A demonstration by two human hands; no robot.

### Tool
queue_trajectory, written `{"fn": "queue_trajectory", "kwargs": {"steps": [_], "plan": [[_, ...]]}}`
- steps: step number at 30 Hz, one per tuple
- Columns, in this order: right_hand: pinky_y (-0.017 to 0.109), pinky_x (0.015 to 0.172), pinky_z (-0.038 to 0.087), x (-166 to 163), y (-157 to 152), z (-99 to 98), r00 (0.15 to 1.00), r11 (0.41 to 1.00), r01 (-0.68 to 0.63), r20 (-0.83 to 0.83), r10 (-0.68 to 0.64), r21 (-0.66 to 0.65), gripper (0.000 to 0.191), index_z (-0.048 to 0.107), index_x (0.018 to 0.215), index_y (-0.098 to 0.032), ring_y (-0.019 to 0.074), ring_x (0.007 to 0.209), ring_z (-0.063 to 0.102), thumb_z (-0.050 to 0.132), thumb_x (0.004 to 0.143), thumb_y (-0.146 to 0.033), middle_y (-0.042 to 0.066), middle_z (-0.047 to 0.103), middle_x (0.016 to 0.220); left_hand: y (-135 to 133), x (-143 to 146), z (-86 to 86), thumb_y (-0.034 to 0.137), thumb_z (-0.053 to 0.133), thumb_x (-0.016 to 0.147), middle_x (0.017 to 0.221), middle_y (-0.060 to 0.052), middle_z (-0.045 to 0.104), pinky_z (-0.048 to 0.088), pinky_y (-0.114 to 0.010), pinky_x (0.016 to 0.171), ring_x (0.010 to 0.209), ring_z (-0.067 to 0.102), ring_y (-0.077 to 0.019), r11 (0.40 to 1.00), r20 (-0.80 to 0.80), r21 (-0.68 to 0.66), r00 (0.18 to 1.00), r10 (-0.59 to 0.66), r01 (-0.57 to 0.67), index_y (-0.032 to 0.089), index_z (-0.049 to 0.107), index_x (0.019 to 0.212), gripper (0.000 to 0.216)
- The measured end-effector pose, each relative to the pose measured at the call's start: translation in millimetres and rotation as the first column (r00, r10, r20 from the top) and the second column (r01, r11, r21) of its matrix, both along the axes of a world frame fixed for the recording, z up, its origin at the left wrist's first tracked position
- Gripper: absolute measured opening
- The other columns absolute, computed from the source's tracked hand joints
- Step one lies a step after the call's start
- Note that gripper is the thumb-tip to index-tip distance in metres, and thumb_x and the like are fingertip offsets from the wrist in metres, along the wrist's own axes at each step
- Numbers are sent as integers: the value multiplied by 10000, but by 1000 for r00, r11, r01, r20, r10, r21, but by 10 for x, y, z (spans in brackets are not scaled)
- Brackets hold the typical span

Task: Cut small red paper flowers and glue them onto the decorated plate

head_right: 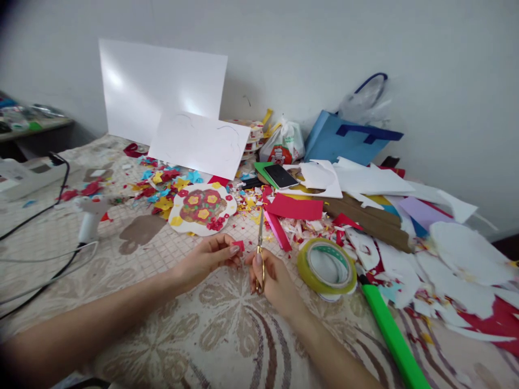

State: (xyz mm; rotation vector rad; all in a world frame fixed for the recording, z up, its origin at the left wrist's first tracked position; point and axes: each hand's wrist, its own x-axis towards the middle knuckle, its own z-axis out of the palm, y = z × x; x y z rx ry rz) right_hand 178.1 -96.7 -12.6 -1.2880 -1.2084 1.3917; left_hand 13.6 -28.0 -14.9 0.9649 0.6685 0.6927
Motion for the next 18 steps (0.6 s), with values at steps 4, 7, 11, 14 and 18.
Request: {"fn": "queue_trajectory", "kwargs": {"steps": [4,7,11,14,18], "plan": [[236,505,334,0,-74,32,990,995,-97,107,93,37,446,485,841,-201,109,538,423,349,868,-625,-37,440,611,28,-5,37,318,722,708,786,-37,675,474,-267,707,744,631,-133,999,65,-16,997,44,-43,139,529,755,267],[238,508,319,-7,-118,29,977,989,-146,164,138,36,445,462,801,-198,105,534,392,329,881,-614,-37,432,610,45,-7,56,294,720,717,802,-50,684,481,-281,753,789,639,-141,998,99,-12,993,70,-70,133,534,751,248],[236,480,297,-30,-140,12,965,982,-186,187,184,-9,483,414,734,-197,95,494,364,295,870,-645,-44,404,584,50,-6,70,275,718,722,754,-29,678,482,-263,736,732,630,-115,996,136,-8,986,94,-94,131,545,747,226],[237,481,297,-46,-142,15,954,980,-197,232,190,7,512,418,723,-193,96,489,368,284,856,-669,-45,398,573,45,-2,73,271,725,712,727,-10,668,479,-247,713,683,620,-98,994,148,-13,983,105,-105,133,552,750,224],[234,466,288,-60,-141,17,945,984,-179,283,166,20,544,421,707,-190,98,480,364,290,828,-705,-49,382,546,38,2,58,272,732,701,708,-5,661,476,-239,696,659,614,-93,994,148,-19,983,110,-109,133,554,743,230]]}}
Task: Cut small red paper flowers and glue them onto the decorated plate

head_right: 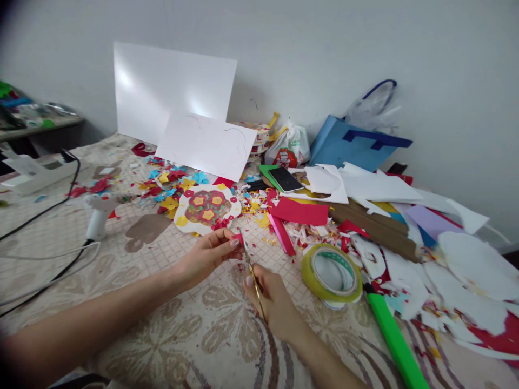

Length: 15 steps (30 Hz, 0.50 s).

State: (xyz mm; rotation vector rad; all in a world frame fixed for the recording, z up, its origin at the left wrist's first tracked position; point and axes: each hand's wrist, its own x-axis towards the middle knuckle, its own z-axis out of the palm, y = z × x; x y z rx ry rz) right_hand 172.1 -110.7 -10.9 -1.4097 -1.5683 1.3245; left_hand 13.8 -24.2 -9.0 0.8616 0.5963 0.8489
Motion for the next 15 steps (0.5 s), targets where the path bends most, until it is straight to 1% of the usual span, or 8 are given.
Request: {"fn": "queue_trajectory", "kwargs": {"steps": [5,15], "plan": [[224,446,276,-13,1,-20,1000,1000,9,-4,-9,-12,559,435,720,-187,95,474,346,292,817,-718,-57,343,543,-11,6,-13,277,724,708,691,-5,648,474,-252,707,655,606,-96,1000,-8,12,1000,0,0,132,558,739,223],[223,442,280,-17,15,-39,1000,1000,9,1,-9,9,543,427,705,-187,91,470,337,306,826,-703,-58,338,545,-25,9,-11,294,731,696,695,-6,640,474,-260,717,654,599,-98,1000,-28,8,999,18,-17,133,556,735,241]]}}
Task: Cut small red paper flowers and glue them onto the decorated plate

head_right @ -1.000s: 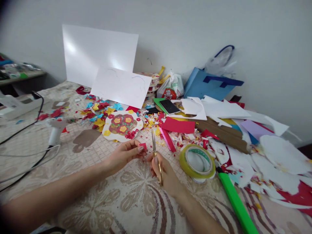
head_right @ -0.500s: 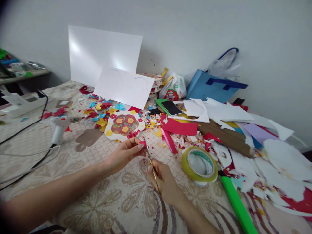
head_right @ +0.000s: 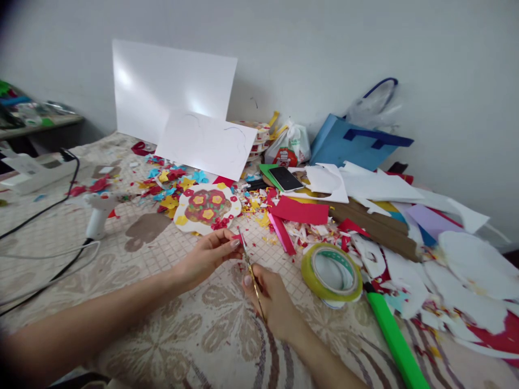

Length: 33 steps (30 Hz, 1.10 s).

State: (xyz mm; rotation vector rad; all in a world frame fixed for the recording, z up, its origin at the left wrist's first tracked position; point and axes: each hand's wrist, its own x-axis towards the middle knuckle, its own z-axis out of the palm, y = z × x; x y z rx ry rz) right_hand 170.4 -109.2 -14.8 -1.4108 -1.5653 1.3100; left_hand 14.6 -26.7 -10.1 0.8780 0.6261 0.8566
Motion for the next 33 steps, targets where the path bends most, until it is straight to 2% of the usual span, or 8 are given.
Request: {"fn": "queue_trajectory", "kwargs": {"steps": [20,27,33], "plan": [[206,419,294,1,-10,-44,998,999,24,-60,-26,-45,522,423,691,-191,77,434,351,349,821,-691,-65,343,548,6,4,-3,282,732,696,698,-1,637,469,-248,703,653,597,-93,1000,4,-7,1000,10,-9,134,554,742,236],[200,390,291,-3,-9,-105,996,995,69,-58,-74,-75,528,422,673,-192,68,389,347,357,813,-697,-69,361,514,12,-4,-1,279,730,699,700,-8,642,467,-245,707,667,596,-94,1000,10,-4,1000,9,-9,131,555,734,232],[197,358,282,-64,-16,-65,990,987,105,-80,-115,-123,535,393,643,-201,60,348,335,395,776,-719,-75,367,490,14,-6,7,284,719,714,719,-17,646,467,-257,722,688,603,-104,1000,-10,6,1000,7,-7,134,554,735,223]]}}
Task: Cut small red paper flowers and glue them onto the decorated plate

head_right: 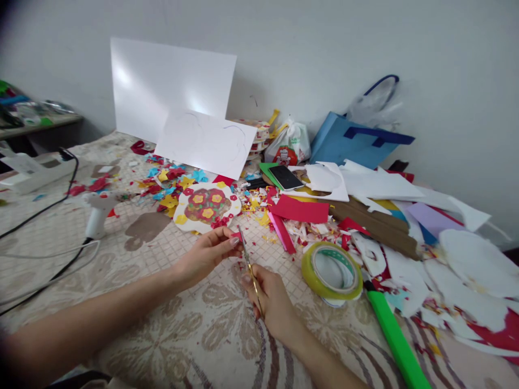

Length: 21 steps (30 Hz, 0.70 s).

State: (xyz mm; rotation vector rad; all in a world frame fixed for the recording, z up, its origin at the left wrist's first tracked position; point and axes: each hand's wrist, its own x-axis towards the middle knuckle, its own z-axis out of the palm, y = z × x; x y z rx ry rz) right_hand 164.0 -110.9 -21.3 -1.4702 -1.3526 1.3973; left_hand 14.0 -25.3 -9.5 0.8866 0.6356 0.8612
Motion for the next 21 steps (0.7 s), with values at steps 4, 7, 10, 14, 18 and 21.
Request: {"fn": "queue_trajectory", "kwargs": {"steps": [4,7,10,14,18,21], "plan": [[203,357,296,33,32,40,999,1000,25,24,-25,2,502,399,651,-209,69,338,338,392,792,-690,-78,355,475,2,-3,1,289,719,714,744,-27,656,467,-257,723,703,609,-108,1000,-12,3,1000,-9,9,136,549,734,229],[225,385,308,155,113,77,966,996,43,253,-62,81,411,437,658,-212,97,360,384,421,832,-583,-55,404,479,-6,-3,-11,299,728,702,774,-32,663,470,-264,727,712,613,-112,999,-27,-18,999,-40,39,138,542,738,249],[271,487,336,300,199,108,716,964,19,670,-197,264,297,499,668,-203,158,482,476,508,822,-456,4,509,534,-19,-1,-40,317,737,686,745,-24,658,467,-261,693,692,610,-116,995,-70,-30,993,-99,97,143,538,744,271],[347,647,421,407,244,111,542,922,-42,784,-303,386,226,587,899,-172,245,711,583,492,840,-369,87,629,758,-31,0,-75,337,732,684,768,-32,661,465,-257,691,689,604,-112,985,-133,1,976,-173,175,138,552,742,274],[405,870,408,412,226,138,663,833,-71,650,-372,549,262,585,1058,-170,275,1030,535,473,849,-280,136,580,1108,-39,-2,-70,355,702,715,740,-40,663,462,-248,674,680,603,-113,974,-184,59,961,-206,220,130,577,750,259],[345,779,450,380,203,209,840,877,-18,483,-247,480,218,614,998,-197,233,951,565,470,871,-301,93,612,1046,-49,-5,-59,368,687,728,719,-36,659,460,-244,665,669,600,-112,961,-202,82,949,-242,263,130,590,758,258]]}}
